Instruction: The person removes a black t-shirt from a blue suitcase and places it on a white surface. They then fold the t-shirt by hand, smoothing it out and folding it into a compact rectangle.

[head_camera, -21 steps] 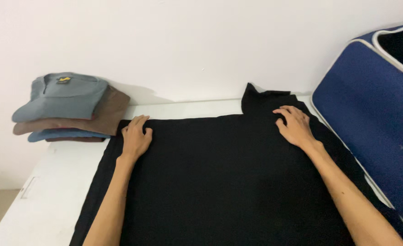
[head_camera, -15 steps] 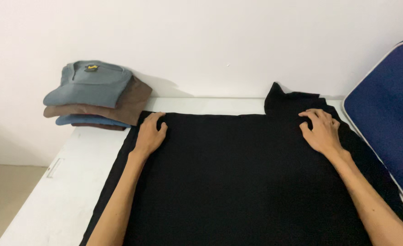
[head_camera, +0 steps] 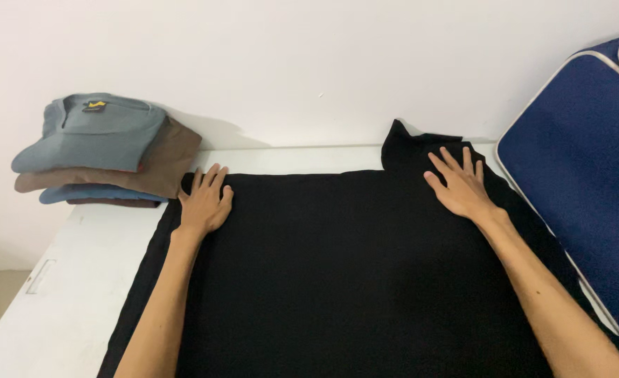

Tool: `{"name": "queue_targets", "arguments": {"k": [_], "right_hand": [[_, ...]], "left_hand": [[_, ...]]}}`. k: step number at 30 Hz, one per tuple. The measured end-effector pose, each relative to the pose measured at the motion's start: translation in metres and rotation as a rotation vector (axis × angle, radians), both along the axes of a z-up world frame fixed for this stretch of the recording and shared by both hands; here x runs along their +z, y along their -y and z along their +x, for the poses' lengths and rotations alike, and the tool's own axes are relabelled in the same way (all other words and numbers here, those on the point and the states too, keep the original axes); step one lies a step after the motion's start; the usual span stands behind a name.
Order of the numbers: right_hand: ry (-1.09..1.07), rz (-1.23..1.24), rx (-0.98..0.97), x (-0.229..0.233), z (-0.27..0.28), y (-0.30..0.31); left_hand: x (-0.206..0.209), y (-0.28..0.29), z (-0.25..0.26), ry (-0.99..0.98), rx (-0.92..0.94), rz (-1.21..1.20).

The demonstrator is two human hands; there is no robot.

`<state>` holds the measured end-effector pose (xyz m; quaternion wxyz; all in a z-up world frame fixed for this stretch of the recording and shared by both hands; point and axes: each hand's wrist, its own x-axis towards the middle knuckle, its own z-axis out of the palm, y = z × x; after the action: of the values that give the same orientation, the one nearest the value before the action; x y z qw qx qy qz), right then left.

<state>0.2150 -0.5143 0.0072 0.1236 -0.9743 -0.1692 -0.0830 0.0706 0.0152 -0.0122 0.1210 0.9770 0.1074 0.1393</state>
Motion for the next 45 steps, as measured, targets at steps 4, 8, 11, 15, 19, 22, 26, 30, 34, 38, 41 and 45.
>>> {"name": "queue_targets", "arguments": {"k": [4,8,11,15,19,22,26,30,34,38,41,45], "right_hand": [[-0.111,-0.162,-0.050,0.008,0.004,-0.002],[-0.119,-0.188,-0.043,0.011,0.010,0.007],[-0.051,0.014,-0.008,0.002,0.014,0.022],[-0.038,0.133,-0.074,-0.002,0.025,0.028],[-0.030,0.090,-0.176,0.007,0.014,-0.007],[0.029,0.081,-0.076,0.013,-0.010,-0.054],[-0.057,-0.055,0.133,0.011,-0.052,-0.081],[-0.117,-0.039,0.134,0.018,-0.061,-0.053],[-0.141,-0.067,0.007,0.016,-0.044,0.019],[-0.046,-0.012,-0.034,0.003,-0.030,0.066],[-0.034,-0.065,-0.080,0.007,-0.027,0.063],[-0.017,-0.051,-0.100,0.021,-0.023,0.042]], "left_hand": [[0.010,-0.001,-0.001,-0.083,0.044,0.007],[0.014,-0.002,-0.008,0.067,0.057,-0.042],[0.013,-0.001,-0.013,0.204,0.096,-0.134],[0.014,0.001,-0.017,0.316,0.064,-0.112],[0.017,0.015,-0.020,0.626,-0.087,0.180],[0.030,0.026,-0.027,0.448,-0.022,-0.145],[0.042,0.040,-0.040,0.334,-0.122,-0.190],[0.039,0.041,-0.040,0.210,-0.303,-0.034],[0.026,0.027,-0.038,0.089,-0.273,-0.014],[0.023,0.019,-0.033,0.006,-0.153,-0.010],[0.025,0.034,-0.023,0.129,-0.100,0.012],[0.032,0.102,0.010,0.294,-0.218,-0.021]]}}
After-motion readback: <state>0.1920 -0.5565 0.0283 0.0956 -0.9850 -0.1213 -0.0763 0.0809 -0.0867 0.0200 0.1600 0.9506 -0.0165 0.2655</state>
